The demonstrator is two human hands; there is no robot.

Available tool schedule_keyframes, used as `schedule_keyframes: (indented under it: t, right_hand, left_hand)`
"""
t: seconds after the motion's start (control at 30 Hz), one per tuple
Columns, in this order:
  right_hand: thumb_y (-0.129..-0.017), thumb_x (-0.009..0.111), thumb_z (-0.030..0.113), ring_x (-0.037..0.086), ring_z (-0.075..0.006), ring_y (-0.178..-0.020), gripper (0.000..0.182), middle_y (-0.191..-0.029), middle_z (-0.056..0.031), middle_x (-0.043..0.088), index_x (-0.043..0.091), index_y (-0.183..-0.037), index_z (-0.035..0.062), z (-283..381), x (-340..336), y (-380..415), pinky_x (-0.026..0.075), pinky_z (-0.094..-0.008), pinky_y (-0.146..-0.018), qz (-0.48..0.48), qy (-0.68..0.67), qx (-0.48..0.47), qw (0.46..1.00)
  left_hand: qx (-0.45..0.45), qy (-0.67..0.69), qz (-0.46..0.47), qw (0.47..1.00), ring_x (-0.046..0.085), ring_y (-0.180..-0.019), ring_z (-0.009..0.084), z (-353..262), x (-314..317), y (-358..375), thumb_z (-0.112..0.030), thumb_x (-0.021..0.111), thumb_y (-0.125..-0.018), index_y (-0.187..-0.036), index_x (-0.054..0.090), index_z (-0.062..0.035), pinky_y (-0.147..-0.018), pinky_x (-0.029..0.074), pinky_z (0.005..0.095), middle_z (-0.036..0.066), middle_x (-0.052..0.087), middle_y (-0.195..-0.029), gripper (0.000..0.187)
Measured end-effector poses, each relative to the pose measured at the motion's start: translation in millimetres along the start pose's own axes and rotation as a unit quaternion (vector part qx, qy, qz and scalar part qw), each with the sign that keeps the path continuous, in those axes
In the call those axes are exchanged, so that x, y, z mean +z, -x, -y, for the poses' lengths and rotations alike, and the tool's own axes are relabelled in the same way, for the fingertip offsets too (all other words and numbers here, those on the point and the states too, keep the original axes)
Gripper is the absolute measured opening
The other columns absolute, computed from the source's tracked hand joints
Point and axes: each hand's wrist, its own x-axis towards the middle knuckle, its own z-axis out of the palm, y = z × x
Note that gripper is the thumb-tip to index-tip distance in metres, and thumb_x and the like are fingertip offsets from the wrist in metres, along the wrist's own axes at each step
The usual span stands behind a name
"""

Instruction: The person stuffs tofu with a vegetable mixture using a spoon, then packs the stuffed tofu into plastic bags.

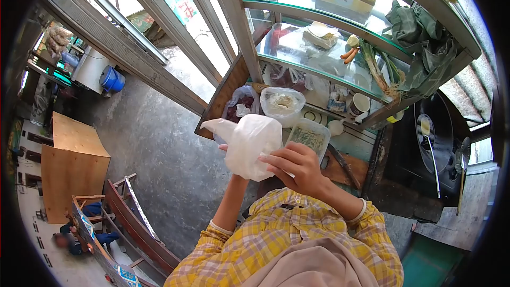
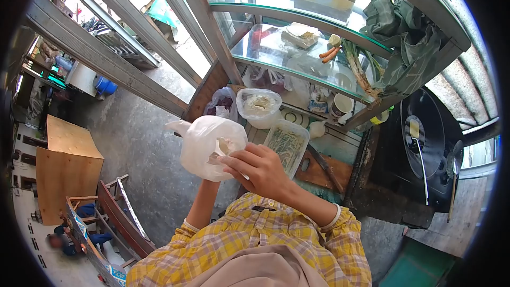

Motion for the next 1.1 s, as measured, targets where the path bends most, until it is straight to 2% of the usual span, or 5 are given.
schedule_keyframes:
  t: [0.47,0.63,0.77,0.9,1.1]
  right_hand:
    - [-0.08,0.068,0.017,0.057,-0.0173,-0.073,0.014,-0.085,0.0012,0.064,0.068,-0.092,0.011,-5.7,-5.9,3.3,0.043,-0.03,-0.061,0.033,0.069,0.048,0.996]
    - [-0.08,0.067,0.016,0.058,-0.0179,-0.073,0.011,-0.082,-0.0001,0.064,0.067,-0.09,0.0097,-7.6,-1.4,7.2,0.044,-0.0312,-0.061,0.062,0.046,0.059,0.995]
    - [-0.082,0.066,0.016,0.058,-0.0201,-0.07,0.011,-0.081,-0.0044,0.064,0.066,-0.087,0.0065,-14.3,-2.7,4.3,0.044,-0.0327,-0.059,0.027,0.045,0.091,0.994]
    - [-0.087,0.059,0.015,0.057,-0.0254,-0.064,0.016,-0.078,-0.0115,0.063,0.065,-0.083,0.0008,-51.6,1.0,12.0,0.043,-0.0333,-0.056,0.027,-0.057,0.22,0.974]
    - [-0.091,0.053,0.016,0.048,-0.0166,-0.051,0.029,-0.062,-0.0114,0.056,0.064,-0.072,-0.0024,-89.9,-0.2,9.3,0.038,-0.0309,-0.05,0.07,-0.175,0.37,0.91]
  left_hand:
    - [-0.079,0.242,0.172,0.952,0.037,-0.13,0.0286,6.6,10.5,-6.2,-0.082,0.014,-0.079,-0.143,0.028,-0.0074,-0.11,0.027,0.0438,0.012,0.037,-0.144,0.099]
    - [-0.065,0.028,-0.001,0.998,0.036,-0.132,0.0289,36.2,-20.6,-2.0,-0.084,0.017,-0.076,-0.144,0.027,-0.0079,-0.111,0.025,0.0432,0.013,0.035,-0.145,0.102]
    - [-0.09,-0.045,-0.04,0.994,0.052,-0.112,0.0238,-6.7,42.3,0.7,-0.083,0.023,-0.077,-0.139,0.034,-0.0076,-0.093,0.043,0.0385,0.01,0.051,-0.129,0.099]
    - [-0.196,0.04,-0.001,0.98,0.04,-0.058,0.0094,-4.0,22.7,-0.1,-0.073,0.029,-0.087,-0.122,0.048,-0.0083,-0.051,0.029,0.025,-0.001,0.054,-0.08,0.076]
    - [-0.251,-0.01,0.041,0.967,0.044,-0.058,0.0085,3.7,22.9,4.7,-0.062,0.04,-0.091,-0.121,0.046,-0.0077,-0.049,0.03,0.0228,0.0,0.052,-0.079,0.062]
